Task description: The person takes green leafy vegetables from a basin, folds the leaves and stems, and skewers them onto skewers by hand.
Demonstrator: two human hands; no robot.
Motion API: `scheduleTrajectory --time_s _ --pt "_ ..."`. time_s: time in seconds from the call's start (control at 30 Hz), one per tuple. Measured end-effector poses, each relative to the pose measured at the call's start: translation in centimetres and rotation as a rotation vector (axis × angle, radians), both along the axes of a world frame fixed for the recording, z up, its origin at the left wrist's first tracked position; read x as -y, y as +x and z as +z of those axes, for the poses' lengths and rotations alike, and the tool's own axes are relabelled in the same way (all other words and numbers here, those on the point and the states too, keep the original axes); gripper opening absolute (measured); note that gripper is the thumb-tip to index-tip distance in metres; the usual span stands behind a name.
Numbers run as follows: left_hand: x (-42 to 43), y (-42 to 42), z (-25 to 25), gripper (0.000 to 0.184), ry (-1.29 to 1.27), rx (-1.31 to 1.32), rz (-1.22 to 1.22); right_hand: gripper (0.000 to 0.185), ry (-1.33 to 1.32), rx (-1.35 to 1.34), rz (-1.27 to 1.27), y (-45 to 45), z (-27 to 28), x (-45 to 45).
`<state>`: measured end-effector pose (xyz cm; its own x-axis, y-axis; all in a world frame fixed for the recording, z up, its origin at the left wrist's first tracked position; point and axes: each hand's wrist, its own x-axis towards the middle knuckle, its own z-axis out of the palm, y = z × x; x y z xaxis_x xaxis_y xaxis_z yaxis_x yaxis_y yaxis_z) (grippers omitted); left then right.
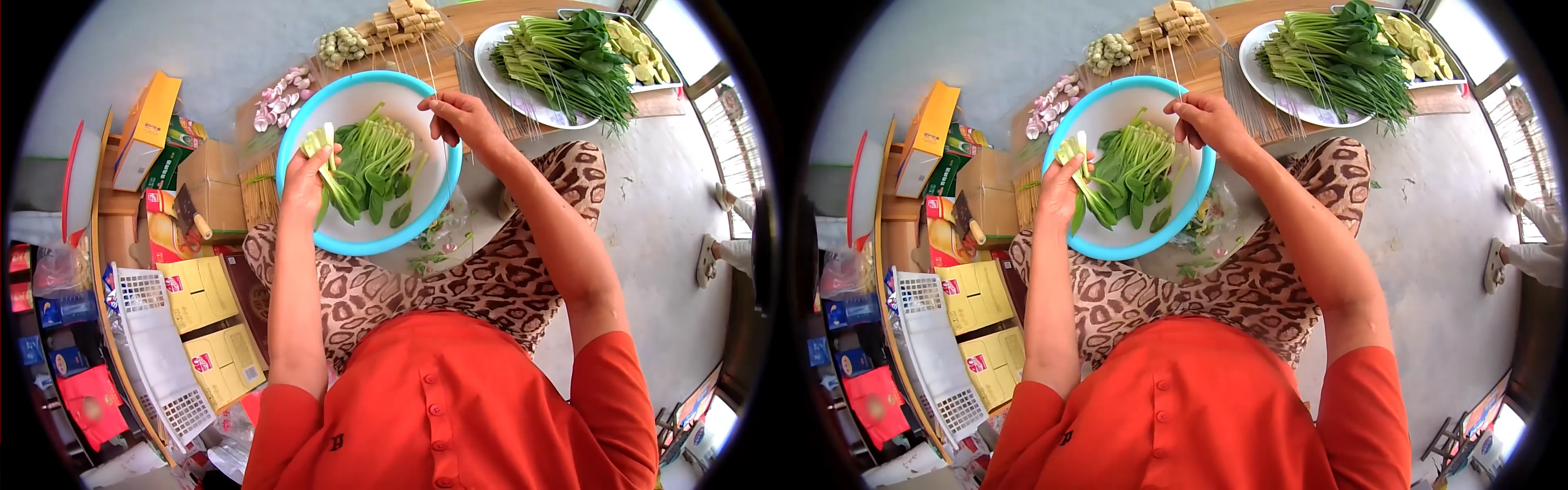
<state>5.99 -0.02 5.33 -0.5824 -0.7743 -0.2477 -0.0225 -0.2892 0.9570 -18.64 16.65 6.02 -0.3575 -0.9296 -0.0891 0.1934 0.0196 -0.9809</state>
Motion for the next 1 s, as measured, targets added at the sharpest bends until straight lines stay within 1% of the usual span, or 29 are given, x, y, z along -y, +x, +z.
scheduleTrajectory --time_s 0.17,0.23,0.3,0.37,0.43,0.5,0.57,0.67,0.77,0.87,0.93,1.0 --pt "-2.4 -0.7 1.1 0.034 0.020 -0.044 -0.012 0.024 0.044 -0.078 0.062 2.1 -0.4 0.2" --pt "-3.6 -1.3 1.3 0.033 -0.008 -0.092 -0.023 0.024 0.071 -0.044 0.118 3.3 -0.3 0.5" --pt "-4.6 -1.7 1.6 0.031 0.009 -0.121 -0.025 0.024 0.084 -0.051 0.118 4.5 0.6 0.8" --pt "-5.3 -1.8 1.8 0.028 -0.003 -0.159 -0.057 0.024 0.056 0.010 0.152 5.6 1.7 1.2" --pt "-6.1 -1.6 2.3 0.026 0.010 -0.188 -0.070 0.023 0.041 0.043 0.144 6.7 2.2 1.1" --pt "-6.7 -1.3 2.7 0.026 0.018 -0.227 -0.141 0.020 0.010 0.107 0.125 7.5 2.1 1.2" --pt "-6.9 -1.0 2.8 0.026 0.010 -0.219 -0.155 0.020 0.030 0.092 0.130 8.0 2.3 1.1" --pt "-7.6 -0.7 2.5 0.025 -0.025 -0.259 -0.063 0.021 0.036 0.075 0.136 8.6 3.0 0.8" --pt "-7.9 -0.2 2.6 0.026 -0.086 -0.243 -0.053 0.023 0.062 -0.014 0.132 9.6 3.9 -0.1" --pt "-7.6 0.8 2.8 0.028 -0.029 -0.304 -0.015 0.029 0.077 -0.062 0.181 10.4 5.3 -1.4" --pt "-7.2 1.6 2.8 0.029 0.002 -0.322 0.017 0.029 0.098 -0.061 0.226 10.9 6.5 -2.9" --pt "-6.9 2.4 2.9 0.028 0.092 -0.391 0.051 0.028 0.129 -0.072 0.287 11.6 7.7 -4.3"
